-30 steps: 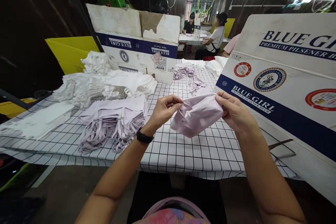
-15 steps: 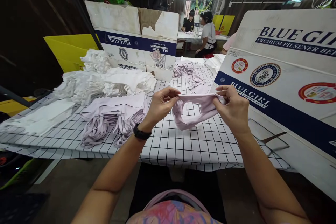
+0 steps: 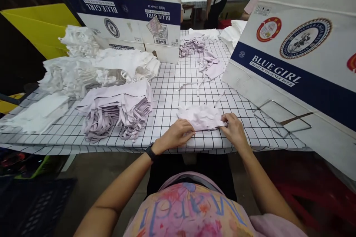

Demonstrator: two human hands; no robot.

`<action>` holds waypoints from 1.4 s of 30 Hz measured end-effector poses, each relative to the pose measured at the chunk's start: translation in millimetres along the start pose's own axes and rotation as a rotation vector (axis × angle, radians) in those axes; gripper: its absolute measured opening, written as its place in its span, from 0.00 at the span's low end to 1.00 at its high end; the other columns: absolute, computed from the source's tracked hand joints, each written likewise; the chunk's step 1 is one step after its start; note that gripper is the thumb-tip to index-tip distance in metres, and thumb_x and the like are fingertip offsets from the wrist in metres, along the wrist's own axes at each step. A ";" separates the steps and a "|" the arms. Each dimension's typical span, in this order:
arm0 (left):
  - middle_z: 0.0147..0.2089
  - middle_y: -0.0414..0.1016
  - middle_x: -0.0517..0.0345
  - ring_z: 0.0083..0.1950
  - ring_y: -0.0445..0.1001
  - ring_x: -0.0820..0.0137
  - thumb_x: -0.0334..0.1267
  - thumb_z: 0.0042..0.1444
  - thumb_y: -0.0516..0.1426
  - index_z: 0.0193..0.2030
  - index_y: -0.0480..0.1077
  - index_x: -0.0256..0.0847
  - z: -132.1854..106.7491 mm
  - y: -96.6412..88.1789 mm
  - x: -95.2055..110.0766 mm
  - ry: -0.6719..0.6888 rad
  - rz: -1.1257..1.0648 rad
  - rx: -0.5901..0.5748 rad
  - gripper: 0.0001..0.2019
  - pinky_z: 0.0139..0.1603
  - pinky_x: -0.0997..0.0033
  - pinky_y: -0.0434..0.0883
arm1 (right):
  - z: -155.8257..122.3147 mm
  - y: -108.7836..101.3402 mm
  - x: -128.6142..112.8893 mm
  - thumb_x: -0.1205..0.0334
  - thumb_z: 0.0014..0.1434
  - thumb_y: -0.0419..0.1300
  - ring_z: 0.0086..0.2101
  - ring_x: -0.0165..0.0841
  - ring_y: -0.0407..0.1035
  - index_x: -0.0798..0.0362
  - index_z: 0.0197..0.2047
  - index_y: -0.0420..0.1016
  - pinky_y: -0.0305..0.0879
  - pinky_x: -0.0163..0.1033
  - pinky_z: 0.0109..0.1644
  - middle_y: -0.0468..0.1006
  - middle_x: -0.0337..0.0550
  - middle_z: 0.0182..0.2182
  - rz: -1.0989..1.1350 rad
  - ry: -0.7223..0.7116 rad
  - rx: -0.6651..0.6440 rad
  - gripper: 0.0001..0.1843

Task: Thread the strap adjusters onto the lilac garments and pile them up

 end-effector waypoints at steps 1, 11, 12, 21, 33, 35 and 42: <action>0.42 0.80 0.52 0.46 0.75 0.63 0.36 0.68 0.56 0.42 0.75 0.39 2.1 0.1 -6.5 -0.045 0.018 0.035 0.07 0.51 0.61 0.70 | -4.7 -0.8 5.7 0.66 0.56 0.58 0.39 0.42 0.72 0.49 0.35 0.67 0.68 0.45 0.40 0.75 0.48 0.41 0.025 0.003 0.002 0.04; 0.49 0.75 0.52 0.53 0.71 0.58 0.40 0.66 0.61 0.46 0.74 0.40 20.9 13.9 -20.9 -0.225 0.151 -0.159 0.07 0.54 0.54 0.66 | -22.1 -17.9 -2.9 0.57 0.64 0.61 0.50 0.46 0.73 0.49 0.38 0.74 0.71 0.52 0.53 0.78 0.49 0.49 0.049 -0.161 -0.131 0.05; 0.48 0.75 0.53 0.52 0.71 0.59 0.40 0.66 0.60 0.44 0.74 0.40 18.8 13.9 -21.3 -0.221 0.138 -0.149 0.07 0.53 0.56 0.65 | -23.7 -21.0 -3.2 0.60 0.64 0.59 0.47 0.44 0.75 0.49 0.38 0.74 0.72 0.50 0.51 0.78 0.48 0.47 0.037 -0.163 -0.073 0.04; 0.43 0.77 0.54 0.48 0.72 0.61 0.40 0.68 0.55 0.45 0.74 0.41 28.2 -2.4 -36.1 -0.353 0.065 0.027 0.08 0.50 0.59 0.66 | -35.0 -26.4 10.3 0.62 0.63 0.60 0.40 0.42 0.75 0.49 0.44 0.73 0.72 0.45 0.43 0.79 0.46 0.42 -0.045 -0.045 0.074 0.06; 0.45 0.74 0.54 0.53 0.69 0.57 0.35 0.60 0.57 0.37 0.71 0.41 64.7 19.3 -44.5 -0.491 0.030 -0.113 0.02 0.53 0.52 0.61 | 37.1 -1.9 17.9 0.53 0.66 0.54 0.53 0.50 0.69 0.48 0.54 0.76 0.63 0.61 0.60 0.79 0.51 0.52 0.024 -0.058 -0.171 0.18; 0.43 0.76 0.55 0.51 0.70 0.59 0.35 0.60 0.57 0.34 0.70 0.41 66.6 12.0 -42.1 -0.475 -0.030 -0.054 0.03 0.54 0.52 0.62 | 44.7 0.1 19.9 0.52 0.64 0.56 0.51 0.52 0.69 0.48 0.49 0.78 0.63 0.62 0.58 0.81 0.50 0.45 -0.025 -0.037 -0.205 0.16; 0.35 0.74 0.58 0.38 0.70 0.70 0.41 0.59 0.59 0.35 0.70 0.40 80.3 -22.9 -23.3 -0.243 -0.484 0.034 0.08 0.42 0.67 0.68 | 39.4 -44.1 -2.6 0.48 0.61 0.63 0.44 0.45 0.73 0.47 0.36 0.79 0.67 0.51 0.52 0.81 0.45 0.37 0.196 -0.125 -0.134 0.12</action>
Point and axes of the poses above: each hand's wrist, its own z-axis towards the middle knuckle, its own y-axis out of the palm, x = y × z, the point moved 7 cm from there along z, towards the middle knuckle
